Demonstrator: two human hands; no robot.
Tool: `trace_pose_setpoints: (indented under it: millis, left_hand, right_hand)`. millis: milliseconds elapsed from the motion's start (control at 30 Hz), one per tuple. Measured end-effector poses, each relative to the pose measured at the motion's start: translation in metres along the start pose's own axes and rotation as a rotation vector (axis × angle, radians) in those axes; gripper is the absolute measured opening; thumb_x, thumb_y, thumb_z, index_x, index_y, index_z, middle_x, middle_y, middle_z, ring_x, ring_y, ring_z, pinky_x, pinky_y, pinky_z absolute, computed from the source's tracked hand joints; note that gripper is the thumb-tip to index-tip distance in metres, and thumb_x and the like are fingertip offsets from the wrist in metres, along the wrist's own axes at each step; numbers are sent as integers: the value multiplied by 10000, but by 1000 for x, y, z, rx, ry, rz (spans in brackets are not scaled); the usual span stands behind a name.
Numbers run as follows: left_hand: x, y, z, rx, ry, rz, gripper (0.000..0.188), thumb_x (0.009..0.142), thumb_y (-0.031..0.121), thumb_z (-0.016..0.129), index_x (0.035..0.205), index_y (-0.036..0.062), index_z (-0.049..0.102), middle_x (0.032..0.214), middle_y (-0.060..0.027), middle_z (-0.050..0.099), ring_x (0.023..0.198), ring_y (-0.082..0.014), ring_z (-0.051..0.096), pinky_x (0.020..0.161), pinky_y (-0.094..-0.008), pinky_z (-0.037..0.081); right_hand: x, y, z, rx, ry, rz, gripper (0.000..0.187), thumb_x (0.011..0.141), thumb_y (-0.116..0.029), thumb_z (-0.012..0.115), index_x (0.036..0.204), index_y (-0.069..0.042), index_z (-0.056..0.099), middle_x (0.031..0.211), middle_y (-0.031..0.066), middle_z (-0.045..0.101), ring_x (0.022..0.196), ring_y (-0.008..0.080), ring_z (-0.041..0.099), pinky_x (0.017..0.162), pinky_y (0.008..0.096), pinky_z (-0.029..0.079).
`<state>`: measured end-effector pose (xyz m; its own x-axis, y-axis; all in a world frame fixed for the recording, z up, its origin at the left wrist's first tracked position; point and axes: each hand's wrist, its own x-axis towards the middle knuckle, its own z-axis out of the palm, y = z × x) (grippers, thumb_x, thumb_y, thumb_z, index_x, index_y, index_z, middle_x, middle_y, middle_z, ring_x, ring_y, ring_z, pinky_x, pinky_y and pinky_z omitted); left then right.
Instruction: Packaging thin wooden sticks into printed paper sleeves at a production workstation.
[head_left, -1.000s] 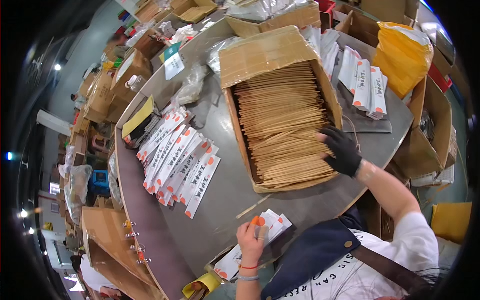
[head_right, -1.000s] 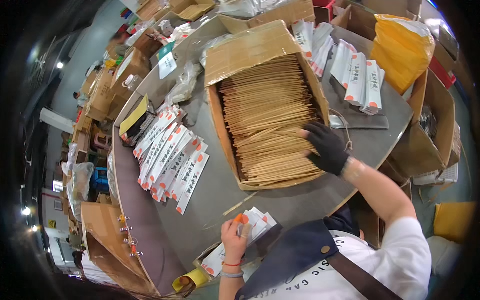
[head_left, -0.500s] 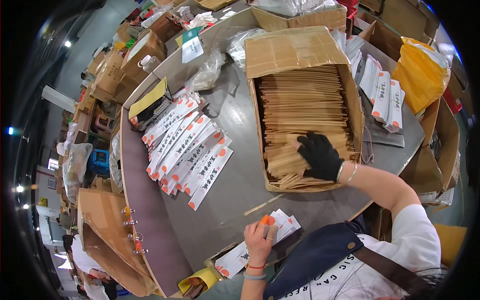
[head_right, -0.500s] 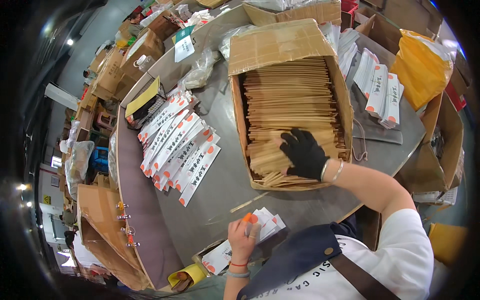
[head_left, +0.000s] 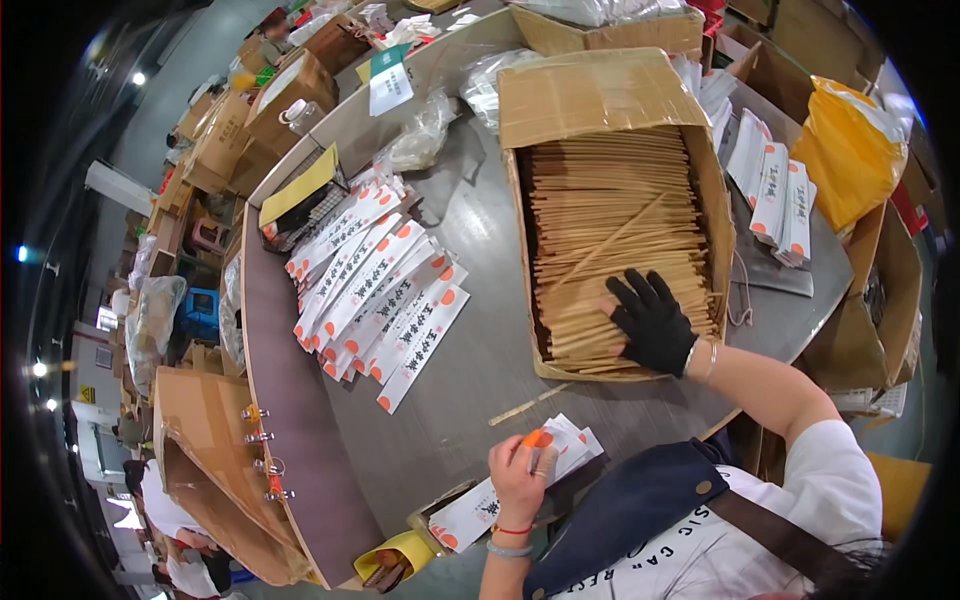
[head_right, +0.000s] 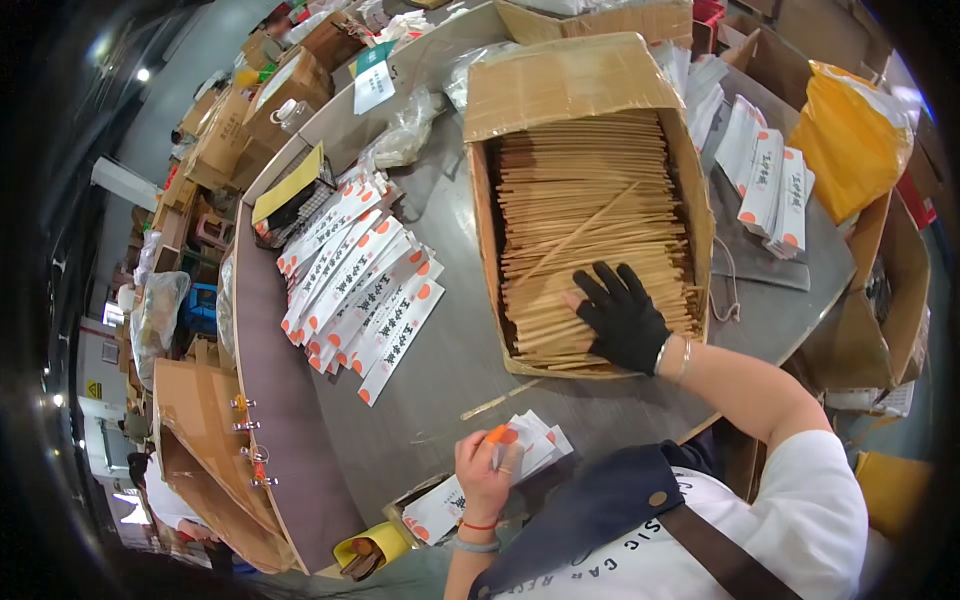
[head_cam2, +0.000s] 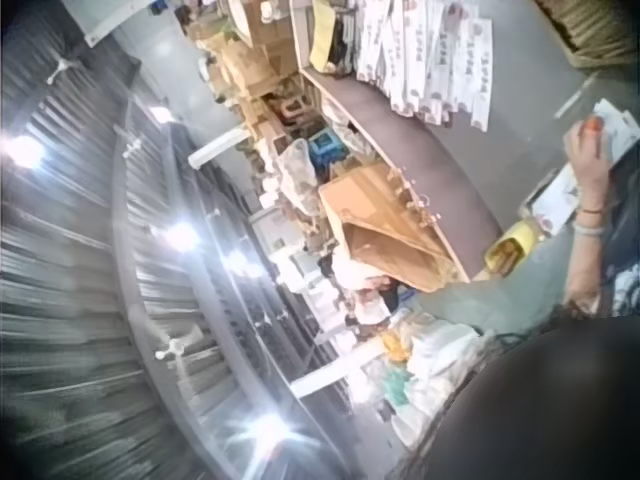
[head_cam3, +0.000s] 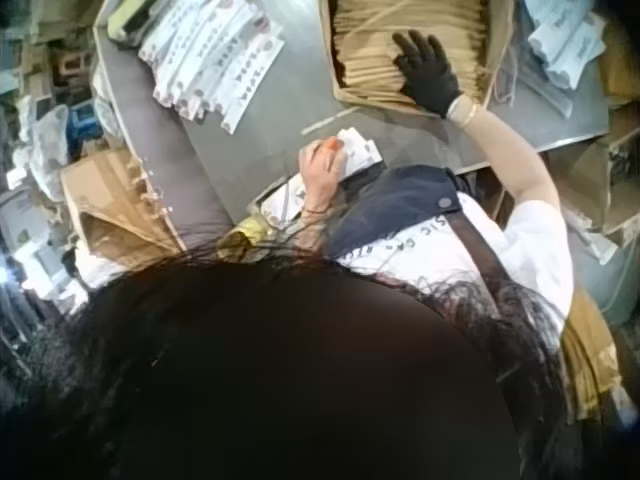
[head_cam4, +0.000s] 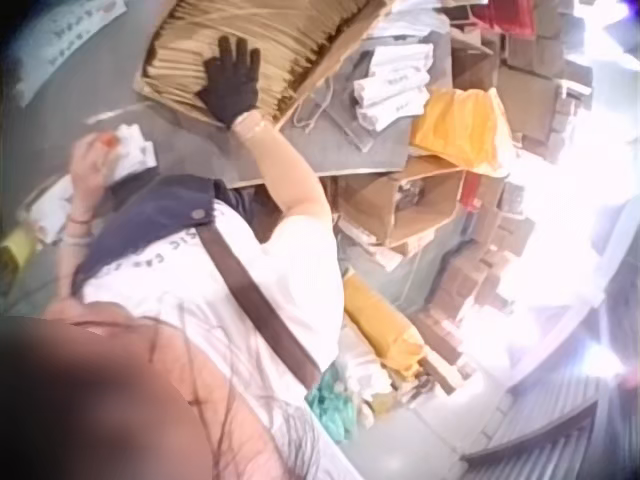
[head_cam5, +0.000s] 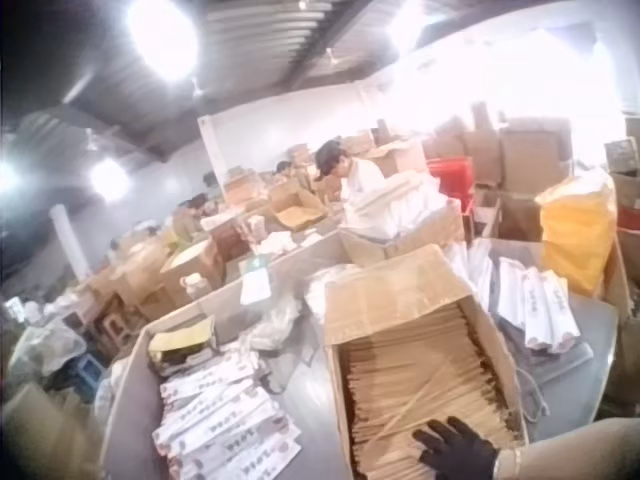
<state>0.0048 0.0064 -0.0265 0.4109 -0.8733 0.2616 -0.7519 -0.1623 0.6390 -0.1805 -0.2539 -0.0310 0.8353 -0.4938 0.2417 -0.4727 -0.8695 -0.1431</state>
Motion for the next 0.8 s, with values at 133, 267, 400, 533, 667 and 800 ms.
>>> trace_pose_setpoints:
  millis: [133, 267, 400, 533, 667, 800]
  left_hand:
    - [-3, -4, -1, 18, 47, 20, 282, 773, 216, 806, 975, 56, 693, 991, -100, 608, 909, -308, 561, 789, -390, 475]
    - [-1, -2, -1, 86, 2, 34, 245, 754, 202, 812, 901, 64, 672, 957, -87, 603, 913, -301, 555, 803, -398, 445]
    - [-3, -3, 0, 87, -3, 22, 243, 745, 202, 815, 900, 79, 674, 937, -73, 606, 911, -293, 552, 824, -399, 427]
    - [-5, -4, -1, 70, -2, 23, 284, 740, 248, 823, 922, 107, 657, 948, -42, 608, 915, -267, 545, 819, -392, 403]
    - [0, 3, -5, -13, -16, 1, 313, 683, 240, 858, 902, 111, 676, 928, -44, 603, 904, -266, 543, 819, -382, 395]
    - [2, 3, -6, -51, -66, -48, 335, 653, 234, 875, 902, 99, 695, 884, -47, 608, 881, -267, 552, 812, -368, 414]
  right_hand:
    - [3, -4, -15, 29, 30, 19, 743, 708, -365, 782, 1355, -127, 507, 1439, 162, 447, 1360, 400, 381, 1117, 571, 281]
    - [18, 7, -20, -62, 192, 2, 664, 714, -274, 763, 1312, -103, 530, 1382, 152, 492, 1319, 389, 426, 1079, 560, 323]
    - [12, 14, -3, 19, 230, -40, 368, 722, -219, 734, 1059, -98, 647, 1130, 85, 604, 1107, 299, 558, 960, 478, 420]
    - [9, 8, -1, 9, 208, -34, 210, 723, -185, 710, 901, -104, 634, 993, 64, 616, 939, 265, 587, 823, 426, 458]
    - [12, -1, -4, -35, 194, 17, 155, 750, -149, 680, 878, -90, 617, 916, 69, 606, 885, 265, 587, 790, 419, 454]
    - [6, 1, -15, -73, 72, 112, 132, 788, -110, 634, 903, -66, 587, 865, 98, 594, 849, 305, 594, 768, 434, 453]
